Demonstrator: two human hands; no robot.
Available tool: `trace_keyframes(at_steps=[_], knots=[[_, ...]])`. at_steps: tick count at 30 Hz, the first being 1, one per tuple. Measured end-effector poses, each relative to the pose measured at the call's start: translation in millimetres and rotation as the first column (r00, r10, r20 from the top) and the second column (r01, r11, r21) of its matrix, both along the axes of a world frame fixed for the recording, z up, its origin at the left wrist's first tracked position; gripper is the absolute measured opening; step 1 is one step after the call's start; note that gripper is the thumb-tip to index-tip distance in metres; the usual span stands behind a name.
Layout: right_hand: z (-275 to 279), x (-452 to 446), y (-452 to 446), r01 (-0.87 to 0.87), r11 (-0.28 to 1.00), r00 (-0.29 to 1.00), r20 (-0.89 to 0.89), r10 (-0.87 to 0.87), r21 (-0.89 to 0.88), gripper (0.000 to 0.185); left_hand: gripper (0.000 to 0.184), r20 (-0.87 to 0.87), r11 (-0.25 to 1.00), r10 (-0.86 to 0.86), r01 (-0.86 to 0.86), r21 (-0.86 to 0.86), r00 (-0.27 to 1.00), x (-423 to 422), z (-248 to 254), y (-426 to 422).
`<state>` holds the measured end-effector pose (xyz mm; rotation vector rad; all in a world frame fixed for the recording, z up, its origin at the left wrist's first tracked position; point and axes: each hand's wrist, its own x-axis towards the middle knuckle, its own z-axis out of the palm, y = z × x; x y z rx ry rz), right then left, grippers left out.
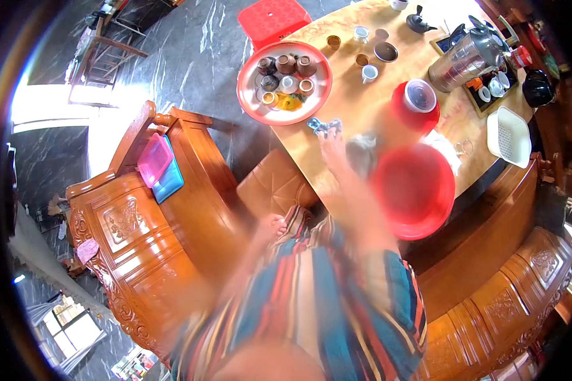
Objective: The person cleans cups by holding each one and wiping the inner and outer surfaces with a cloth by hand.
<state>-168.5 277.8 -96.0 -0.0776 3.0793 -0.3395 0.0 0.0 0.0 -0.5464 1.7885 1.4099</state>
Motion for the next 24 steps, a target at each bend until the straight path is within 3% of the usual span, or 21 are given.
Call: trace_keyframes(at_steps=[2,3,5,6,9,10,11,12,13,15,17,18,19,21,22,24], knots=[[2,20,-10,0.025,1.000,0.997,-0.070,-0.024,0.004,0.027,0.022,-0.053,0.997,-0.061,0.058,-0.041,0.997,12,6,-7],[-20,2,15,0.024,0.999,0.996,-0.087,-0.022,0.029,0.027,0.022,-0.077,0.999,-0.035,0.037,0.021,0.996,-13,-5,18],[-29,-6,1,0.123,0.972,0.956,-0.237,-0.170,-0.199,0.019,0.022,-0.070,0.997,-0.054,0.051,-0.049,0.996,-34,13,15],[-26,-4,0,0.061,0.995,0.997,-0.036,-0.064,-0.080,0.034,0.022,-0.078,0.997,-0.062,0.058,-0.056,0.995,-40,9,9],[-32,-5,0,0.015,0.996,0.999,-0.050,-0.019,-0.083,0.034,0.026,-0.037,0.994,-0.109,0.110,0.010,0.993,-60,-11,-3],[-16,-2,0,-0.058,0.994,0.998,-0.029,0.061,0.093,0.036,0.025,-0.044,0.997,-0.071,0.071,0.005,0.997,-67,-2,0],[2,-1,-2,-0.035,0.995,0.999,-0.038,0.038,0.090,0.036,0.024,-0.054,0.999,-0.034,0.034,-0.001,0.998,-77,6,1],[3,1,-4,-0.072,0.982,0.997,0.006,0.073,0.177,0.037,0.024,-0.071,0.990,-0.139,0.137,-0.035,0.988,-90,7,-2],[4,2,-6,-0.108,0.959,0.994,0.055,0.097,0.264,0.038,0.025,-0.105,0.989,-0.138,0.142,0.030,0.985,-96,9,-4],[-7,0,-11,-0.032,0.968,0.999,0.027,0.026,0.248,0.037,0.024,-0.038,0.977,-0.208,0.209,0.030,0.977,-118,6,-4],[-19,1,-15,0.031,0.977,0.996,-0.088,-0.012,0.209,0.037,0.023,-0.024,0.961,-0.272,0.272,0.039,0.962,-140,-12,-7],[-20,3,-16,0.080,0.992,0.990,-0.123,-0.068,0.093,0.030,0.022,-0.049,0.947,-0.314,0.316,0.052,0.948,-152,-26,-10],[-15,6,-18,0.101,0.990,0.990,-0.110,-0.089,0.102,0.030,0.021,-0.074,0.933,-0.349,0.354,0.068,0.934,-163,-31,-8],[-4,6,-16,0.272,0.915,0.962,0.101,-0.253,-0.300,0.024,0.019,-0.067,0.962,-0.238,0.244,0.118,0.969,-178,-34,-3],[-11,6,-16,0.303,0.880,0.951,0.064,-0.301,-0.366,0.026,0.019,-0.105,0.960,-0.241,0.253,0.118,0.965,-190,-26,-1],[-12,6,-7,0.358,0.870,0.934,0.121,-0.336,-0.341,0.032,0.020,-0.152,0.969,-0.208,0.225,0.105,0.966,-203,-7,2]])
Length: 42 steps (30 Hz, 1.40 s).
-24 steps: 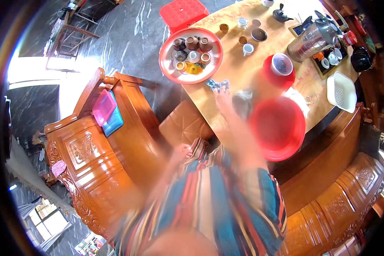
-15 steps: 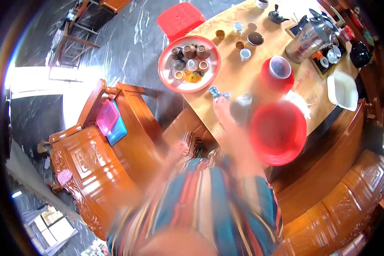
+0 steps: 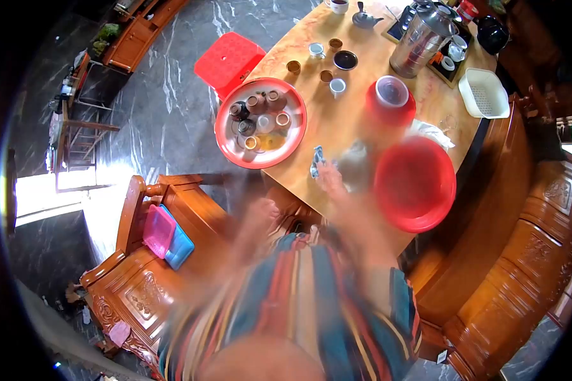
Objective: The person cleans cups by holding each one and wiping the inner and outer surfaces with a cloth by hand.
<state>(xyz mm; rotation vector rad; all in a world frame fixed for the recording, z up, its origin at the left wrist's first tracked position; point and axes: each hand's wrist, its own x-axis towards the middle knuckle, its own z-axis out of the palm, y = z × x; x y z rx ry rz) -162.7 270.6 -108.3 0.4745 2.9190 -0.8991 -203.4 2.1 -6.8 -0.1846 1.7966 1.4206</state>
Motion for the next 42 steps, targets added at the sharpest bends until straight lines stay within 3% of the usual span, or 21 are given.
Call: trace_keyframes(at_steps=[1,2,3,4,5,8,10,13,14,16,18,20,23,27,28,31,33,37,39,41,42], knots=[[6,-4,4,0.040,0.999,0.998,0.056,-0.040,-0.001,0.039,0.020,0.002,1.000,0.004,-0.004,0.010,1.000,-2,-9,-6],[12,-10,9,0.156,0.985,0.987,0.045,-0.153,-0.077,0.038,0.021,-0.052,0.993,-0.023,0.029,0.112,0.998,-4,-23,-15],[23,-19,17,0.153,0.986,0.988,0.046,-0.150,-0.068,0.038,0.022,-0.110,0.976,-0.044,0.066,0.210,0.993,-6,-42,-26],[44,-35,28,0.291,0.937,0.956,0.085,-0.280,-0.193,0.034,0.023,0.041,0.961,-0.026,0.014,0.276,0.999,-12,-67,-38],[57,-49,40,0.421,0.853,0.907,0.143,-0.396,-0.308,0.031,0.023,0.041,0.958,-0.022,0.009,0.285,0.999,-12,-67,-40],[64,-84,82,0.267,0.964,0.955,-0.134,-0.265,-0.004,0.029,0.023,0.155,0.961,0.015,-0.057,0.269,0.988,-12,-63,-41],[73,-106,103,0.258,0.964,0.935,-0.266,-0.234,0.058,0.028,0.022,0.302,0.979,0.023,-0.083,0.188,0.953,-17,-64,-37],[63,-155,139,0.212,0.951,0.977,-0.051,-0.206,0.223,0.036,0.021,0.438,0.966,0.056,-0.160,0.205,0.897,-15,-60,-36],[54,-171,147,0.299,0.946,0.950,-0.129,-0.283,0.123,0.048,0.020,0.398,0.973,0.101,-0.173,0.150,0.912,-14,-59,-34],[48,-187,150,0.367,0.930,0.913,-0.196,-0.358,0.009,0.062,0.019,0.116,0.998,0.053,-0.058,0.039,0.992,-11,-38,-30],[53,-197,151,0.380,0.921,0.923,-0.106,-0.371,0.086,0.082,0.019,0.081,0.999,0.045,-0.042,-0.033,0.996,-11,-27,-28],[60,-207,151,0.345,0.934,0.939,-0.024,-0.344,0.098,0.086,0.019,0.117,0.995,-0.012,0.023,-0.093,0.993,-18,-24,-32],[52,-214,159,0.269,0.957,0.961,0.042,-0.274,0.107,0.091,0.019,0.040,0.991,0.060,-0.054,-0.124,0.997,-15,-13,-35],[44,-220,166,0.156,0.986,0.965,0.205,-0.164,0.056,0.087,0.019,0.052,0.988,0.070,-0.062,-0.142,0.996,-18,-21,-40],[42,-218,164,0.190,0.980,0.947,0.252,-0.197,0.053,0.084,0.019,-0.123,0.988,-0.064,0.045,-0.151,0.990,-19,-32,-43],[37,-194,142,0.214,0.974,0.932,0.284,-0.226,0.073,0.079,0.018,-0.097,0.990,-0.063,0.051,-0.128,0.993,-14,-43,-47],[38,-176,124,0.212,0.972,0.946,0.228,-0.231,0.104,0.075,0.018,0.170,0.945,0.225,-0.258,0.202,0.959,-11,-49,-50],[48,-142,83,0.092,0.981,0.915,0.374,-0.152,0.173,0.079,0.019,0.122,0.986,0.159,-0.164,0.035,0.980,-8,-61,-57],[60,-136,66,0.033,0.998,0.847,0.528,-0.053,0.046,0.081,0.019,0.267,0.898,0.223,-0.304,0.317,0.937,-9,-78,-70],[68,-134,51,0.013,0.998,0.830,0.556,-0.049,0.069,0.084,0.021,-0.157,0.994,0.025,-0.008,0.112,0.987,-11,-86,-77],[58,-131,50,0.026,0.996,0.853,0.517,-0.069,0.090,0.084,0.021,-0.138,1.000,0.007,-0.006,0.009,0.990,-18,-79,-81]])
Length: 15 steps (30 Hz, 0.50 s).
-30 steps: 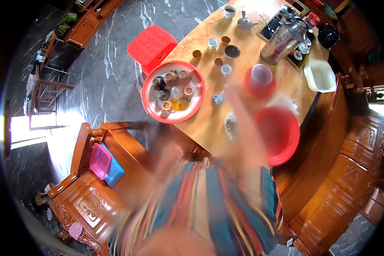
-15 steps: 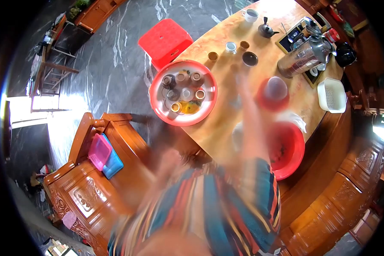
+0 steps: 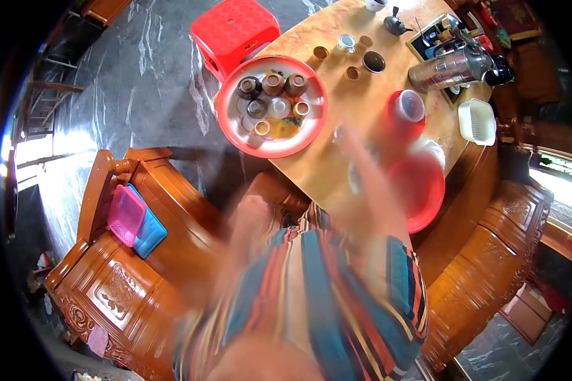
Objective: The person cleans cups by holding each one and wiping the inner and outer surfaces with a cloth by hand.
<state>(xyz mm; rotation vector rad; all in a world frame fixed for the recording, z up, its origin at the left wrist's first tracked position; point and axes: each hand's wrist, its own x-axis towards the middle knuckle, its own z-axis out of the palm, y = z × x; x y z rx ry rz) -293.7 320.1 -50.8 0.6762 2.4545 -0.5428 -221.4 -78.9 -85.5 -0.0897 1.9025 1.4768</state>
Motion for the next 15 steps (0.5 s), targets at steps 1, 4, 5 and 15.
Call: trace_keyframes(at_steps=[1,4,5,15], knots=[[-1,1,-2,-0.003,1.000,1.000,-0.018,0.003,0.014,0.084,0.021,0.047,0.998,0.044,-0.042,-0.053,0.998,-8,17,-3],[8,-8,-11,-0.023,1.000,1.000,0.020,0.023,0.007,0.088,0.023,0.145,0.985,0.157,-0.145,-0.091,0.977,-26,43,-16],[11,-12,-13,-0.032,0.999,0.999,0.038,0.032,0.002,0.089,0.024,0.155,0.986,0.165,-0.163,-0.026,0.974,-25,30,-24],[19,-21,-32,-0.102,0.988,0.986,0.146,0.084,0.119,0.079,0.026,0.151,0.946,0.234,-0.260,0.193,0.961,-46,12,-28]])
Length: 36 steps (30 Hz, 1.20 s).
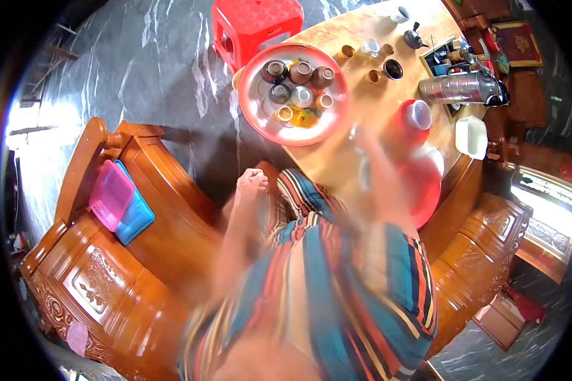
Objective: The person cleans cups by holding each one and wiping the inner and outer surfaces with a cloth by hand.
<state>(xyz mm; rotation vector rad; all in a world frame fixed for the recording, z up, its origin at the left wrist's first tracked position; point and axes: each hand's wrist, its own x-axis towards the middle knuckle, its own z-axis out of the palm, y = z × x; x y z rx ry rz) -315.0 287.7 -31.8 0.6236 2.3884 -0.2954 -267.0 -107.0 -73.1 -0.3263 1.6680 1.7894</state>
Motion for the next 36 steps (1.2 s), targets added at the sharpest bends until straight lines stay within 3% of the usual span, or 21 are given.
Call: trace_keyframes(at_steps=[6,8,10,12,13,14,18,20,24,26,28,30,32,33,34,36], knots=[[-9,8,8,-0.033,0.999,0.997,-0.064,0.031,-0.026,0.079,0.026,-0.067,0.998,0.058,-0.057,0.029,0.996,-13,-4,20],[-29,14,26,-0.043,0.998,0.994,-0.099,0.038,-0.046,0.081,0.026,-0.133,0.999,0.017,-0.023,-0.043,0.991,-20,-16,32],[-32,13,30,-0.078,0.995,0.993,-0.092,0.073,-0.060,0.084,0.025,-0.159,0.993,0.098,-0.106,-0.047,0.982,-29,-15,47],[-57,24,45,-0.116,0.993,0.966,-0.230,0.119,0.025,0.080,0.024,-0.212,0.989,0.102,-0.122,-0.082,0.972,-35,-20,60],[-38,20,35,-0.101,0.995,0.973,-0.210,0.094,-0.023,0.076,0.023,-0.268,0.984,0.149,-0.171,-0.059,0.952,-36,-19,67],[-16,15,19,-0.077,0.994,0.982,-0.179,0.063,-0.077,0.071,0.023,-0.265,0.977,0.172,-0.199,-0.076,0.949,-31,-18,71],[-64,37,59,-0.231,0.971,0.920,-0.338,0.199,-0.057,0.064,0.024,-0.154,0.941,0.322,-0.333,-0.052,0.934,-7,-1,97],[-45,25,61,-0.191,0.947,0.930,-0.357,0.090,-0.258,0.065,0.025,-0.118,0.939,0.343,-0.340,0.041,0.932,1,-2,121],[-35,24,72,-0.240,0.931,0.902,-0.417,0.109,-0.276,0.059,0.024,-0.020,0.964,0.256,-0.254,0.079,0.966,11,9,170],[-11,23,70,-0.258,0.923,0.874,-0.476,0.096,-0.287,0.057,0.024,0.024,0.964,0.204,-0.205,0.171,0.979,8,24,193],[35,23,52,-0.232,0.883,0.905,-0.423,0.042,-0.408,0.058,0.024,0.088,0.953,0.175,-0.191,0.236,0.981,6,40,211],[57,27,47,-0.320,0.860,0.867,-0.489,0.097,-0.397,0.059,0.033,0.137,0.937,0.146,-0.182,0.298,0.980,3,47,227],[96,28,31,-0.287,0.735,0.901,-0.434,-0.011,-0.614,0.059,0.043,0.218,0.864,0.128,-0.217,0.454,0.968,-1,55,240],[98,29,25,-0.379,0.712,0.853,-0.522,0.021,-0.591,0.059,0.050,0.273,0.858,0.114,-0.234,0.457,0.955,-4,57,244],[103,33,20,-0.328,0.668,0.880,-0.473,-0.040,-0.668,0.058,0.049,0.241,0.818,0.100,-0.218,0.532,0.965,-4,60,246],[116,33,11,-0.441,0.665,0.818,-0.575,0.021,-0.603,0.059,0.046,0.278,0.764,0.119,-0.267,0.587,0.953,-3,64,244]])
